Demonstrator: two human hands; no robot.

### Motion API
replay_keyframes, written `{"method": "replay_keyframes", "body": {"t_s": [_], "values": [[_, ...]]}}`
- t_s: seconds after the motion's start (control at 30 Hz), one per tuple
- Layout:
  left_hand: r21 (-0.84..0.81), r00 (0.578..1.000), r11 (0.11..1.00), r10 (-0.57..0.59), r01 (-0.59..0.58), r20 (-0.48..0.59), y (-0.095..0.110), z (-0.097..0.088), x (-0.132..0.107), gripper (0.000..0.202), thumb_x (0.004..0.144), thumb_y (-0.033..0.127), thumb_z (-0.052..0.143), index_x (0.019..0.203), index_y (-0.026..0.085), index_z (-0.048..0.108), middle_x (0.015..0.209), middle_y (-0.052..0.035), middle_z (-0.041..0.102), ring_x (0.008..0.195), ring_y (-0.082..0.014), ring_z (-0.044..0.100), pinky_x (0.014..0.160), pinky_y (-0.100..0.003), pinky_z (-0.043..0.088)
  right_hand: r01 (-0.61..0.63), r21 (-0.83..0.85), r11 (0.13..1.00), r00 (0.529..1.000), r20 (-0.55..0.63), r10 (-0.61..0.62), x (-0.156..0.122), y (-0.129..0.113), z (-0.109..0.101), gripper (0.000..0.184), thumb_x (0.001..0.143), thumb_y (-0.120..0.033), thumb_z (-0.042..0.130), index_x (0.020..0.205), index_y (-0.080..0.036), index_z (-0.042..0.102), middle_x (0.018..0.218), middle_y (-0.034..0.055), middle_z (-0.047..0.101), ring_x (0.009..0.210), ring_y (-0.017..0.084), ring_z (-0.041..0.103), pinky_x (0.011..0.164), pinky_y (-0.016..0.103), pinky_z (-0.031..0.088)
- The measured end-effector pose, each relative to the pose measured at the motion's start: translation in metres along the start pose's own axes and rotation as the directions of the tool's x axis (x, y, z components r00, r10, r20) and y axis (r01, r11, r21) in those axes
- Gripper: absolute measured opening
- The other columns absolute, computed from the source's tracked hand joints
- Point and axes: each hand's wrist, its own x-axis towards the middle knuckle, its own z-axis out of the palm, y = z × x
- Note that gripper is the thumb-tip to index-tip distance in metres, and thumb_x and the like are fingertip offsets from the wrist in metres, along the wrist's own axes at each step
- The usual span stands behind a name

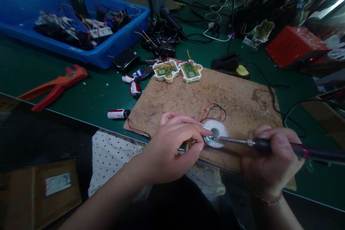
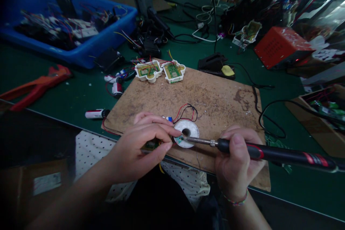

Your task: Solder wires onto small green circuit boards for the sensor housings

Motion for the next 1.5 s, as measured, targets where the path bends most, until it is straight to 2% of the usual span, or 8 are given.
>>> {"method": "replay_keyframes", "body": {"t_s": [0.1, 0.47, 0.73, 0.93, 1.5], "values": [[-0.001, 1.000, 1.000, -0.003, 0.003, 0.004, 0.0002, -0.0002, 0.0003, 0.014, 0.093, 0.012, 0.064, 0.088, 0.025, 0.062, 0.114, 0.0093, 0.080, 0.117, -0.0184, 0.067, 0.109, -0.044, 0.034, 0.007, -0.019, 1.000, 1.000, 0.011, -0.006, 0.0000, -0.0009, 0.0013, 0.014, 0.074, -0.023, 0.064, 0.061, -0.020, 0.062, 0.055, -0.0028, 0.046, 0.052, 0.013, 0.046, 0.047, 0.029, 0.032], [-0.004, 1.000, 1.000, 0.003, -0.003, -0.006, 0.0003, 0.0002, 0.0005, 0.014, 0.094, 0.012, 0.065, 0.088, 0.024, 0.062, 0.114, 0.0098, 0.080, 0.116, -0.0177, 0.068, 0.110, -0.044, 0.033, 0.017, -0.020, 1.000, 0.996, 0.090, -0.015, -0.0003, -0.0030, 0.0002, 0.011, 0.074, -0.018, 0.062, 0.062, -0.020, 0.062, 0.054, -0.0025, 0.047, 0.051, 0.013, 0.045, 0.045, 0.029, 0.030], [0.001, 1.000, 1.000, 0.001, -0.001, 0.003, -0.0005, 0.0001, 0.0003, 0.013, 0.094, 0.013, 0.064, 0.088, 0.024, 0.062, 0.114, 0.0097, 0.080, 0.116, -0.0186, 0.068, 0.110, -0.045, 0.032, 0.034, -0.063, 0.997, 0.998, 0.048, -0.031, -0.0010, 0.0036, 0.0001, 0.012, 0.071, -0.020, 0.060, 0.059, -0.021, 0.060, 0.052, -0.0043, 0.043, 0.049, 0.014, 0.042, 0.044, 0.030, 0.029], [0.007, 1.000, 1.000, 0.007, -0.007, -0.004, -0.0008, -0.0012, -0.0002, 0.013, 0.094, 0.013, 0.064, 0.088, 0.024, 0.063, 0.114, 0.0096, 0.080, 0.116, -0.0182, 0.068, 0.110, -0.045, 0.031, 0.062, -0.055, 0.997, 0.997, 0.051, -0.059, -0.0002, 0.0038, 0.0009, 0.011, 0.071, -0.020, 0.060, 0.060, -0.021, 0.059, 0.053, -0.0042, 0.046, 0.050, 0.013, 0.043, 0.045, 0.030, 0.031], [0.013, 1.000, 1.000, -0.006, 0.007, -0.015, -0.0008, 0.0007, -0.0005, 0.014, 0.093, 0.013, 0.065, 0.086, 0.025, 0.064, 0.114, 0.0111, 0.080, 0.114, -0.0181, 0.068, 0.110, -0.046, 0.031, 0.038, -0.067, 0.997, 0.996, 0.084, -0.033, -0.0022, 0.0014, -0.0012, 0.013, 0.076, -0.021, 0.061, 0.063, -0.020, 0.061, 0.056, -0.0035, 0.048, 0.054, 0.013, 0.046, 0.049, 0.028, 0.034]]}}
